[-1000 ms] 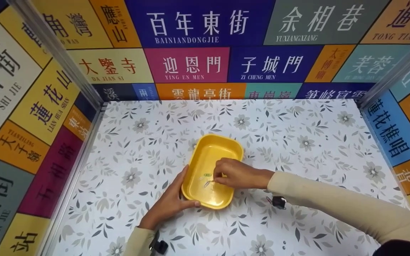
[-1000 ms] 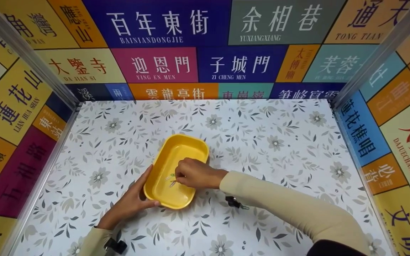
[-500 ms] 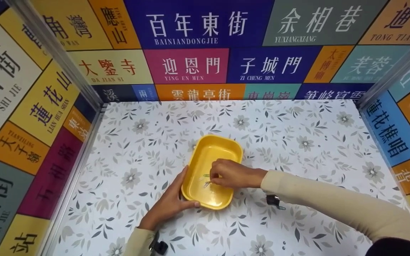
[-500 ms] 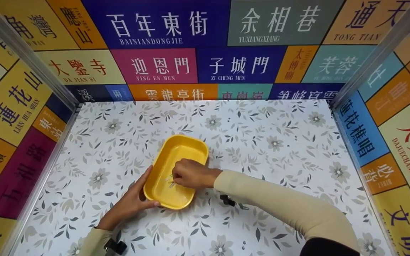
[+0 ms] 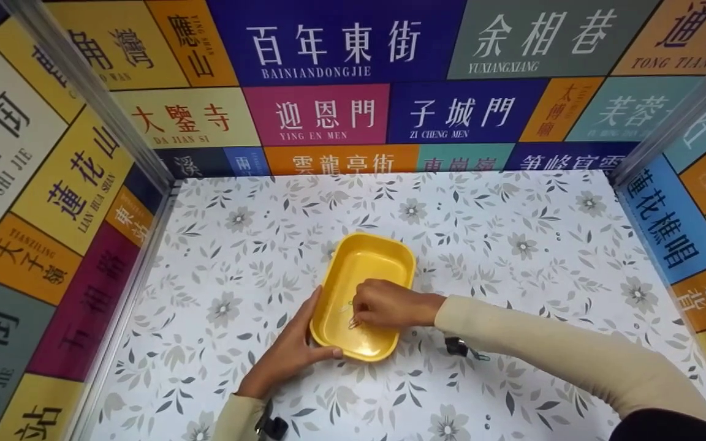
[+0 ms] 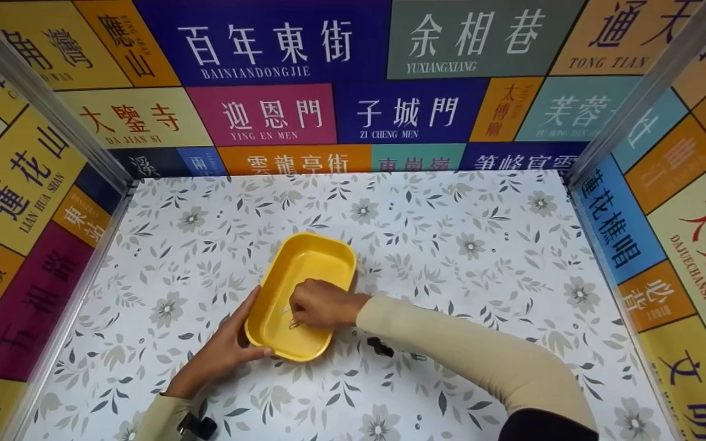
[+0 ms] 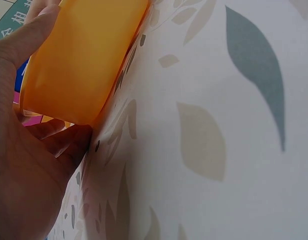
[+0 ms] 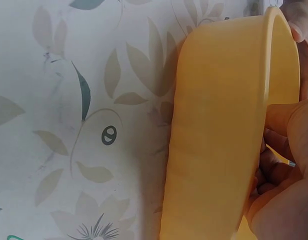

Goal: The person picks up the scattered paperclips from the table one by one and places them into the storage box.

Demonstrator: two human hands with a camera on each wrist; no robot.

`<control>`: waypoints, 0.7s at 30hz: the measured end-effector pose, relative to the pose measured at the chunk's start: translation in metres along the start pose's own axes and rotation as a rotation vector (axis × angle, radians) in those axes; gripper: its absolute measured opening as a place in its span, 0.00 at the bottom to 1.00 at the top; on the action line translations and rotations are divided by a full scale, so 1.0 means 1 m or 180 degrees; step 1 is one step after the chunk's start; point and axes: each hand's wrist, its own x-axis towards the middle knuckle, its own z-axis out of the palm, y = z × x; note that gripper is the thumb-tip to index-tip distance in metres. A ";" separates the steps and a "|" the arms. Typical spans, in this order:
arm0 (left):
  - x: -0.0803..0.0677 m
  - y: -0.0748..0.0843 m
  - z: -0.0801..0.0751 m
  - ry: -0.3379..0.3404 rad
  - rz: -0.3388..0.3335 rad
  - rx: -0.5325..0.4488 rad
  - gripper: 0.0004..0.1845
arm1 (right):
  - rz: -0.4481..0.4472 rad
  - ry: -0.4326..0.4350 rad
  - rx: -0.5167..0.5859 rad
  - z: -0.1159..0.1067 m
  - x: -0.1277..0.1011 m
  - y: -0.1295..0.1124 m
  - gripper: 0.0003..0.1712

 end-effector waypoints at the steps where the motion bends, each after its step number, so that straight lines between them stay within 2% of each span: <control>1: 0.000 0.000 0.000 0.0002 -0.0007 -0.0009 0.72 | 0.0011 0.0005 0.0003 0.000 0.000 0.000 0.06; 21: 0.001 -0.003 0.000 -0.0026 0.0014 -0.0003 0.72 | 0.0056 0.0316 0.0043 -0.014 -0.023 0.002 0.06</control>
